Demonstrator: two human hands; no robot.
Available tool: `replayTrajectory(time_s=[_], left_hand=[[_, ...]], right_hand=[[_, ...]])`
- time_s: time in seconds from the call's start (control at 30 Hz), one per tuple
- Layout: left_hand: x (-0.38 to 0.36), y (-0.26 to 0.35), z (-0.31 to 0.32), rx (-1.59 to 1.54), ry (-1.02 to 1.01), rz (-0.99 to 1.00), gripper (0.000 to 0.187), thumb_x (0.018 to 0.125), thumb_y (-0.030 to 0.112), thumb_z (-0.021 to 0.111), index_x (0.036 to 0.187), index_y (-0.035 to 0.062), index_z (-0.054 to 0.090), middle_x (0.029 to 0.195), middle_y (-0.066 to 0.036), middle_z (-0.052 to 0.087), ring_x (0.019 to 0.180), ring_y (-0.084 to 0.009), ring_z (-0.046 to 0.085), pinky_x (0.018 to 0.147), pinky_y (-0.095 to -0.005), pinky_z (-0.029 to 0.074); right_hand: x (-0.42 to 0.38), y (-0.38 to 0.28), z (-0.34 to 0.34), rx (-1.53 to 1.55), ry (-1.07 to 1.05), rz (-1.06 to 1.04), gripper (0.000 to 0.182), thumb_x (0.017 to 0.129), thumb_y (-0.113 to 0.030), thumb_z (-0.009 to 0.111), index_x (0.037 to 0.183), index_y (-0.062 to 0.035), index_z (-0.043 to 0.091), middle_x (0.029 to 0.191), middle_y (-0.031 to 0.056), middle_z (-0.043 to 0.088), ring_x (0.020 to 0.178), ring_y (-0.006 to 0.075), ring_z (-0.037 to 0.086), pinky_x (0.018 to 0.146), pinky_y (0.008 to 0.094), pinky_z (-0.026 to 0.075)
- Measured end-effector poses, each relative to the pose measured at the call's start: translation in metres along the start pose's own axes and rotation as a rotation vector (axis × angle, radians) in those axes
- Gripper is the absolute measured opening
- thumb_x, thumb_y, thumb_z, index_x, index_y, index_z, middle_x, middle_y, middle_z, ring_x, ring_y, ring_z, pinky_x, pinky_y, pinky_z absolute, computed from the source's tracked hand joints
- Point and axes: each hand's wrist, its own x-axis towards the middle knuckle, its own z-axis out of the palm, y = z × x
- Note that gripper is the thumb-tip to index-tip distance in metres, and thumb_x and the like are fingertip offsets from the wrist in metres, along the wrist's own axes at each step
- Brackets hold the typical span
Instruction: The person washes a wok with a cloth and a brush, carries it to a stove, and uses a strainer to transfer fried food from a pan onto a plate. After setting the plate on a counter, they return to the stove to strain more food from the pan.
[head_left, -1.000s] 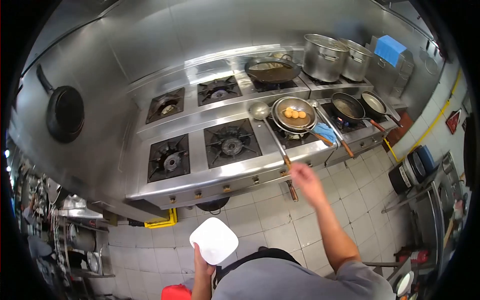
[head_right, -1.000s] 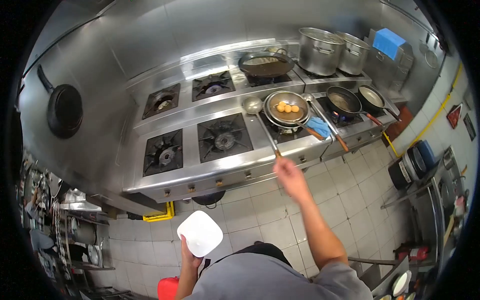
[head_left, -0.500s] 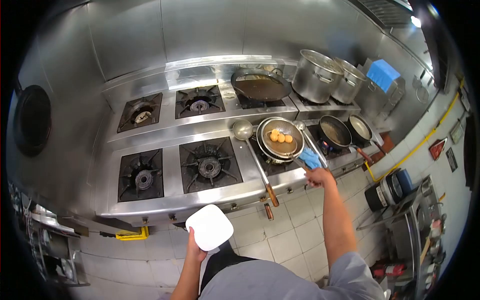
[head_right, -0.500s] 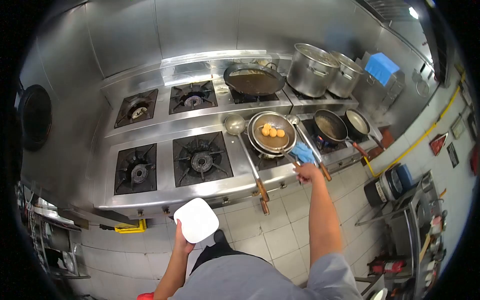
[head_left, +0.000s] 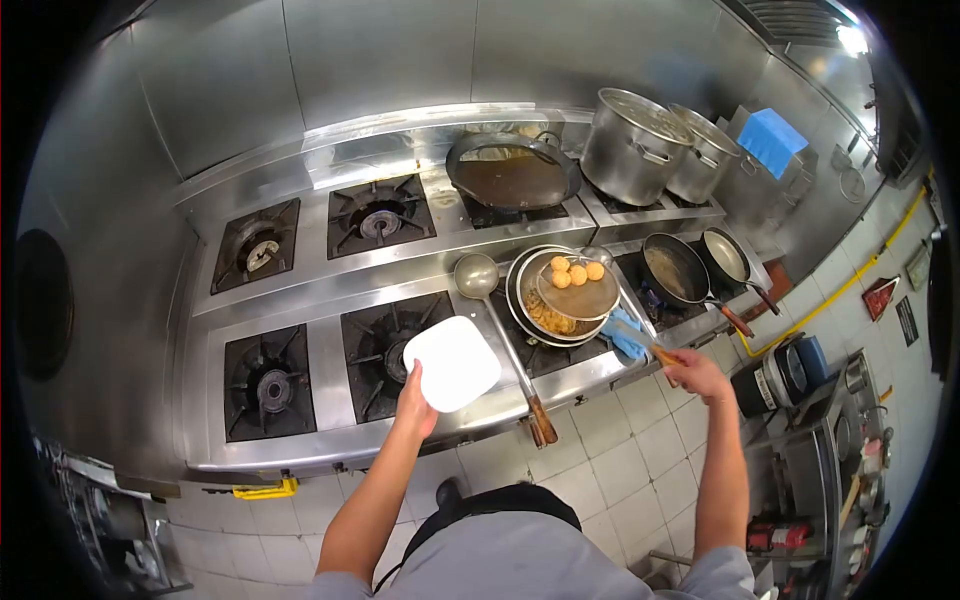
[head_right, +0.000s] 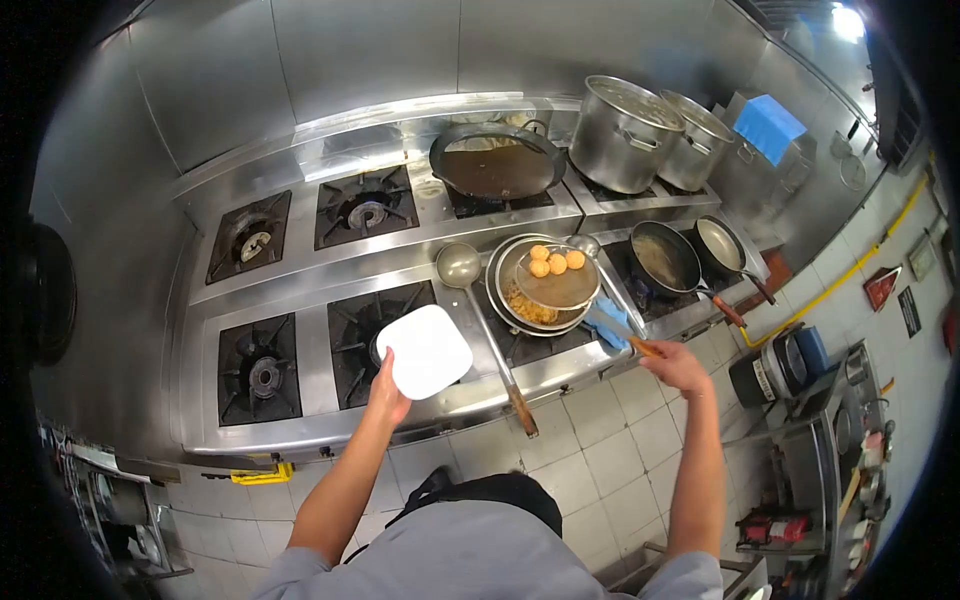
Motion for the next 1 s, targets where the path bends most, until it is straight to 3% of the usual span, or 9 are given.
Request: replayTrajectory(time_s=[0.13,0.27,0.4,0.47,0.57,0.6,0.63,0.87,1.0], left_hand=[[0.049,-0.004,0.072,0.133,0.055,0.02,0.055,0.093,0.047,0.043,0.135,0.0135,0.03,0.13,-0.009,0.046,0.118,-0.0246,0.048,0.091,-0.0448,0.043],[0.112,-0.032,0.121,0.193,0.037,-0.022,0.058,0.092,0.052,0.042,0.133,0.0136,0.028,0.129,-0.011,0.045,0.11,-0.0289,0.053,0.08,-0.0521,0.047],[0.159,-0.066,0.159,0.262,0.084,-0.051,0.056,0.092,0.051,0.039,0.132,0.0138,0.028,0.128,-0.013,0.045,0.107,-0.0316,0.054,0.073,-0.0536,0.05],[0.168,-0.083,0.174,0.257,0.091,-0.041,0.056,0.093,0.051,0.038,0.133,0.0139,0.027,0.129,-0.013,0.045,0.105,-0.0316,0.056,0.07,-0.0531,0.052],[0.175,-0.101,0.19,0.236,0.107,-0.038,0.057,0.093,0.052,0.037,0.134,0.0143,0.026,0.13,-0.013,0.044,0.102,-0.0312,0.058,0.068,-0.0531,0.052],[0.18,-0.107,0.191,0.231,0.116,-0.034,0.057,0.093,0.052,0.037,0.134,0.0143,0.026,0.13,-0.013,0.044,0.102,-0.0312,0.058,0.068,-0.0531,0.052],[0.185,-0.114,0.191,0.205,0.139,-0.032,0.056,0.093,0.052,0.036,0.134,0.0146,0.027,0.13,-0.013,0.044,0.104,-0.0303,0.058,0.069,-0.0528,0.052],[0.197,-0.13,0.176,0.015,0.147,0.026,0.052,0.095,0.049,0.034,0.135,0.0157,0.031,0.13,-0.008,0.046,0.111,-0.0259,0.054,0.081,-0.0516,0.05],[0.199,-0.116,0.163,-0.156,0.133,0.144,0.06,0.094,0.052,0.034,0.136,0.0098,0.033,0.136,-0.008,0.042,0.121,-0.0281,0.046,0.099,-0.045,0.039]], right_hand=[[-0.007,-0.042,-0.067,-0.201,-0.002,-0.029,0.036,0.077,-0.014,0.068,0.11,0.0004,0.06,0.075,-0.002,0.056,0.065,0.0068,0.046,0.057,0.0231,0.04],[0.011,-0.068,-0.124,-0.273,-0.077,-0.18,0.035,0.077,-0.013,0.068,0.108,0.0,0.06,0.073,-0.0021,0.055,0.065,0.006,0.046,0.057,0.0232,0.04],[0.023,-0.107,-0.155,-0.386,-0.148,-0.107,0.034,0.076,-0.012,0.067,0.107,-0.0001,0.058,0.067,0.0006,0.055,0.048,0.0084,0.049,0.049,0.0276,0.042],[0.028,-0.126,-0.156,-0.62,-0.144,-0.277,0.034,0.077,-0.011,0.065,0.108,0.0011,0.057,0.065,0.0043,0.057,0.04,0.0103,0.05,0.046,0.0286,0.041],[0.038,-0.129,-0.154,-0.806,-0.069,-0.443,0.036,0.076,-0.011,0.065,0.109,-0.0009,0.057,0.071,0.0134,0.062,0.057,0.0263,0.059,0.057,0.0344,0.046],[0.042,-0.126,-0.153,-0.905,0.013,-0.609,0.037,0.075,-0.012,0.065,0.109,-0.0021,0.058,0.074,0.0162,0.063,0.065,0.0324,0.061,0.062,0.037,0.048],[0.036,-0.138,-0.145,-0.926,0.026,-0.522,0.036,0.073,-0.013,0.066,0.108,-0.0041,0.059,0.082,0.0187,0.063,0.08,0.0395,0.058,0.071,0.0417,0.047],[0.045,-0.123,-0.141,-0.784,0.184,-0.533,0.034,0.074,-0.01,0.065,0.106,-0.0041,0.059,0.087,0.0206,0.062,0.083,0.0387,0.058,0.071,0.0425,0.046],[0.071,-0.073,-0.156,-0.601,0.207,-0.574,0.036,0.074,-0.007,0.065,0.108,-0.0017,0.058,0.084,0.0185,0.063,0.078,0.0322,0.062,0.07,0.0383,0.047]])
